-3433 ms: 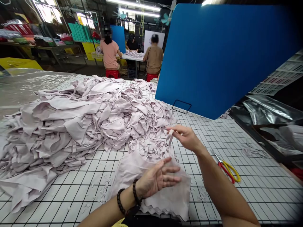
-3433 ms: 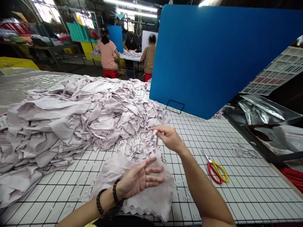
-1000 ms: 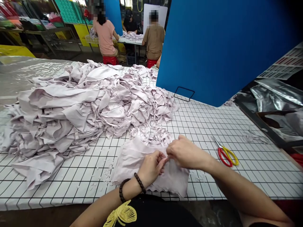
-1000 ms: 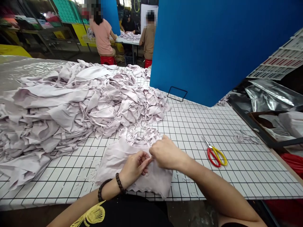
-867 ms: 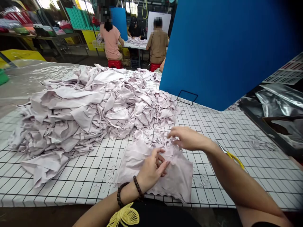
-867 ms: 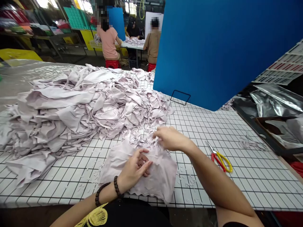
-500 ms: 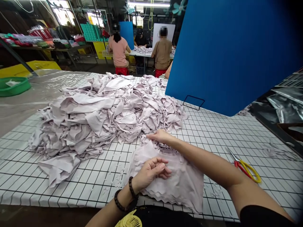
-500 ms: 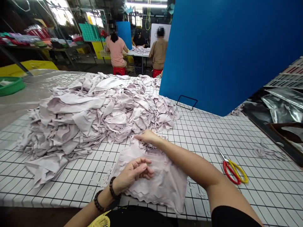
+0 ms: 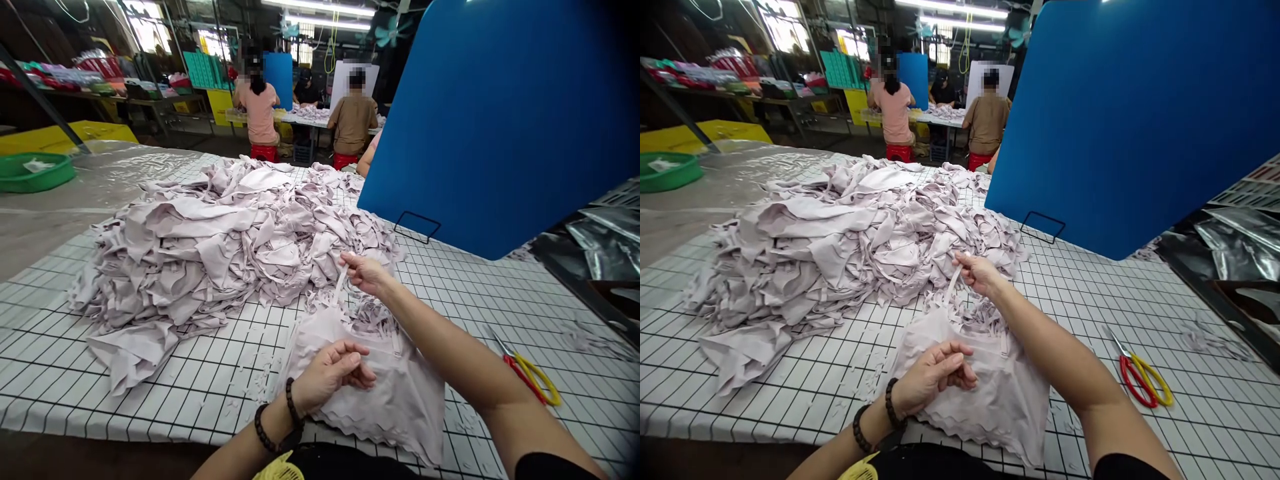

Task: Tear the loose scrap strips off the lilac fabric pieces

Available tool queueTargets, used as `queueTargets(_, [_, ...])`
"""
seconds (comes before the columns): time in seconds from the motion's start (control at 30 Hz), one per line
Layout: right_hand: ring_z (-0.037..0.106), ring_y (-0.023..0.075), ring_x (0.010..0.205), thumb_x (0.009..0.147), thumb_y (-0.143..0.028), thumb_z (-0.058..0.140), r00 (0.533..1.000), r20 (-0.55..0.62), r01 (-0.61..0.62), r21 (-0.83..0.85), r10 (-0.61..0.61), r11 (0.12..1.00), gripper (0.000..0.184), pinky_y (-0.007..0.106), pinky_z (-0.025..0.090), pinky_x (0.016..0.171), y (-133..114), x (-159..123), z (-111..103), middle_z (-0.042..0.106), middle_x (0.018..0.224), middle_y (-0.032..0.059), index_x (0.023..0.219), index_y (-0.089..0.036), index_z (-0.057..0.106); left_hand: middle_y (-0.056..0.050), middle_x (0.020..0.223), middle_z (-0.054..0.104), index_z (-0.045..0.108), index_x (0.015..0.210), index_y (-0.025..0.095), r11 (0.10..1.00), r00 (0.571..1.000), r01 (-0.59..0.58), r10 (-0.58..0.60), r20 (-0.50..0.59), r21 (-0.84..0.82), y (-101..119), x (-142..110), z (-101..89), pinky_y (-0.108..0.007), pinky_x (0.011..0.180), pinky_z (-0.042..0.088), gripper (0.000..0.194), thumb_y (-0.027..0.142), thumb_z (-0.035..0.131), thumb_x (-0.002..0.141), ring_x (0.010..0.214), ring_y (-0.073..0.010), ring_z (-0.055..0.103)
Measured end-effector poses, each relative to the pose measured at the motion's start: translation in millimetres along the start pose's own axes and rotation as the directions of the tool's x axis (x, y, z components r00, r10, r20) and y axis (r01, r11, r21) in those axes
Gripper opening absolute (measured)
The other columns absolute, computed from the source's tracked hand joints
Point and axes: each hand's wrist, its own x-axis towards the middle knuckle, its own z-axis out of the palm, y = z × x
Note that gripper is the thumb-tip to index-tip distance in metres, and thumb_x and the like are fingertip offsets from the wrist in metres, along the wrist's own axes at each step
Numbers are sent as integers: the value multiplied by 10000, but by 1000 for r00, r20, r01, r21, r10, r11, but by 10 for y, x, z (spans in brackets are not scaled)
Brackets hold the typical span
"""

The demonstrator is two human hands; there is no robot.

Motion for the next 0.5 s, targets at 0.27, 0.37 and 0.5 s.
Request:
queueTargets(0.27, [558, 101, 509, 716, -404, 715, 818, 130, 570, -307, -560, 762, 299, 213, 439, 406, -279, -554, 115, 717, 804, 77, 859, -142, 725, -136, 845, 692, 573, 1117, 75, 997, 1000, -10, 8, -19, -79, 8, -6, -19, -383, 785, 489, 421, 419, 431, 921, 761, -212, 671])
queueTargets(0.37, [481, 77, 437, 723, -405, 703, 821, 121, 564, -317, -558, 762, 313, 206, 374, 372, -317, -723, 132, 674, 661, 45, 878, -134, 728, -145, 857, 693, 574, 1135, 67, 995, 1000, -5, 3, -18, -97, 34, -11, -3, -377, 781, 487, 435, 417, 435, 917, 769, -221, 671])
queueTargets(0.5, [332, 33, 353, 702, -393, 713, 895, 19, 436, -240, -445, 868, 313, 192, 218, 326, -432, -730, 37, 509, 514, -32, 874, -132, 703, -147, 864, 690, 581, 1126, 74, 995, 1000, -5, 3, -22, -98, 47, -27, 11, -359, 769, 486, 413, 403, 459, 909, 766, -216, 671])
